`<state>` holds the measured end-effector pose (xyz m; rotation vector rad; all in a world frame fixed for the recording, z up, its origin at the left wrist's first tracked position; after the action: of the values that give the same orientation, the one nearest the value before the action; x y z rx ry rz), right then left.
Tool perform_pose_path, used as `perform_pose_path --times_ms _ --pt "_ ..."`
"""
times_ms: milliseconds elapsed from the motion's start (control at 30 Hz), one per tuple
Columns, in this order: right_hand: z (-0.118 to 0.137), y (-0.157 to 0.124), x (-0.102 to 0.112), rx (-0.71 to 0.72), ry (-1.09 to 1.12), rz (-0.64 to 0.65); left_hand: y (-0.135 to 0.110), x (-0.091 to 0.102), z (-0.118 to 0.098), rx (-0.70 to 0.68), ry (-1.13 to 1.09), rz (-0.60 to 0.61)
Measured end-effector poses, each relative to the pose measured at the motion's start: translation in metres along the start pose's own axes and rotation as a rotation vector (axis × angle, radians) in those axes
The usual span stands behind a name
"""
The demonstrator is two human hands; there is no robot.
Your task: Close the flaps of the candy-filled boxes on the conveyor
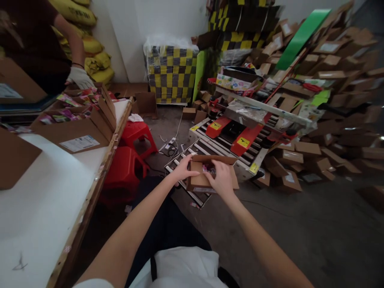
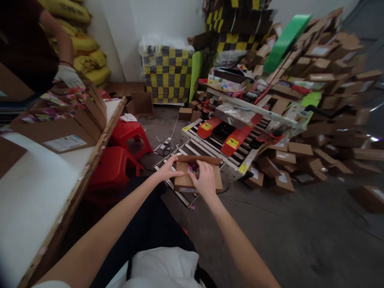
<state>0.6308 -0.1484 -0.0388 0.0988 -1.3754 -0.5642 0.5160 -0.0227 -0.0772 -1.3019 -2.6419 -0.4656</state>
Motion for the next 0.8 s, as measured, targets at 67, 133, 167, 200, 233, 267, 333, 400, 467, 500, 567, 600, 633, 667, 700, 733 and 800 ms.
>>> perform_pose_path --times_ms 67,133,167,200,233,267,333,400,467,500,567,600,633,667,700,733,800 --pt "-0.004 -0.004 0.012 -0.045 0.042 -0.189 0.000 0.000 0.004 0.006 0.036 -0.017" --pt "-0.001 -0.004 0.014 -0.029 0.027 -0.214 0.000 0.000 0.005 0.002 0.056 -0.033" --pt "0.001 -0.003 0.013 -0.009 0.014 -0.177 -0.002 0.000 0.004 -0.004 0.063 -0.043" --pt "0.003 -0.005 0.011 0.009 0.010 -0.137 -0.003 0.000 0.003 -0.015 0.072 -0.057" --pt "0.005 -0.009 0.008 0.029 0.014 -0.100 -0.006 0.001 0.002 -0.031 0.087 -0.071" --pt "0.006 -0.014 0.005 0.053 0.021 -0.070 -0.009 0.001 0.000 -0.050 0.102 -0.078" --pt "0.006 -0.030 0.000 0.106 0.034 -0.022 -0.016 0.000 -0.003 -0.088 0.120 -0.065" --pt "0.000 -0.042 -0.005 0.158 0.047 0.028 -0.023 -0.003 -0.006 -0.114 0.130 -0.052" --pt "-0.010 -0.045 -0.008 0.172 0.075 0.068 -0.029 -0.006 -0.008 -0.110 0.160 -0.085" --pt "-0.013 -0.043 -0.009 0.171 0.091 0.096 -0.033 -0.008 -0.010 -0.094 0.187 -0.126" --pt "-0.015 -0.037 -0.012 0.145 0.110 0.157 -0.043 -0.014 -0.014 -0.043 0.253 -0.232" --pt "-0.012 -0.036 -0.013 0.134 0.118 0.189 -0.049 -0.019 -0.017 -0.014 0.283 -0.293" --pt "-0.005 -0.037 -0.014 0.133 0.125 0.219 -0.055 -0.024 -0.019 0.013 0.306 -0.356" --pt "0.004 -0.039 -0.016 0.140 0.128 0.241 -0.062 -0.029 -0.021 0.038 0.319 -0.418" --pt "0.014 -0.043 -0.017 0.153 0.125 0.250 -0.069 -0.033 -0.023 0.059 0.319 -0.472" --pt "0.023 -0.046 -0.019 0.170 0.117 0.252 -0.074 -0.037 -0.023 0.076 0.301 -0.514" --pt "0.031 -0.046 -0.025 0.189 0.082 0.235 -0.079 -0.039 -0.020 0.095 0.215 -0.524"
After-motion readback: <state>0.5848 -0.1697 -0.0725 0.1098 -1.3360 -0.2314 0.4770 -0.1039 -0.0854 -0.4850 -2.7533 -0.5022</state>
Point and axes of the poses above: each hand's wrist, its own y-axis towards the middle knuckle, its own x-axis out of the back of the hand, z = x × y, the point moved 6 cm from there along y, towards the middle knuckle
